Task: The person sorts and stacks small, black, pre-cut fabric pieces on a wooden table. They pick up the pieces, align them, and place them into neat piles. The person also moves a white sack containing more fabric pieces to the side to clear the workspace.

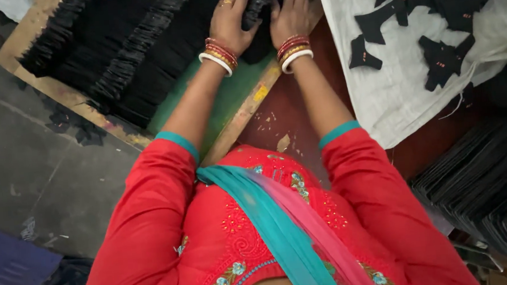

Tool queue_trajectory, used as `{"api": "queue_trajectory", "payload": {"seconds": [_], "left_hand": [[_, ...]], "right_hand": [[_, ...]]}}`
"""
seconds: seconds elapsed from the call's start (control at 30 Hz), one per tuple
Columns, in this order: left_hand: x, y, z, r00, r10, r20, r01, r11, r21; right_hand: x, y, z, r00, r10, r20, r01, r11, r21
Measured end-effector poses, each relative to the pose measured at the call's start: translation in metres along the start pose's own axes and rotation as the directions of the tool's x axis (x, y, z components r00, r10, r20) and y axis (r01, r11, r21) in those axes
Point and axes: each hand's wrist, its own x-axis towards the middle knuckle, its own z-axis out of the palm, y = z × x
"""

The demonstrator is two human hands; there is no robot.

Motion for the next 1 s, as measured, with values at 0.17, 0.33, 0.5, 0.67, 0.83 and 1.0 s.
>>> {"api": "queue_trajectory", "payload": {"seconds": [0.17, 0.33, 0.5, 0.67, 0.83, 1.0], "left_hand": [[-0.021, 0.006, -0.007, 0.999, -0.030, -0.031, 0.033, 0.992, 0.125], [-0.034, 0.025, -0.042, 0.997, 0.015, -0.070, -0.014, 1.000, 0.017], [-0.026, 0.007, -0.020, 1.000, -0.008, 0.021, 0.006, 0.997, 0.078], [-0.008, 0.011, -0.019, 0.993, 0.048, 0.107, -0.062, 0.990, 0.129], [-0.003, 0.021, -0.026, 0.996, 0.055, 0.068, -0.077, 0.921, 0.382], [-0.010, 0.011, -0.014, 0.998, -0.003, 0.060, -0.020, 0.930, 0.367]], "right_hand": [[-0.020, -0.017, -0.007, 0.999, -0.008, -0.040, 0.005, 0.998, -0.068], [-0.035, -0.065, -0.023, 0.980, 0.145, 0.134, -0.126, 0.982, -0.139], [-0.042, -0.065, -0.038, 0.981, 0.102, 0.162, -0.064, 0.972, -0.226], [-0.051, -0.054, -0.038, 0.983, 0.035, 0.181, 0.001, 0.980, -0.198], [-0.069, -0.058, -0.049, 0.954, 0.003, 0.298, 0.055, 0.981, -0.186], [-0.077, -0.069, -0.070, 0.949, 0.000, 0.316, 0.065, 0.978, -0.197]]}}
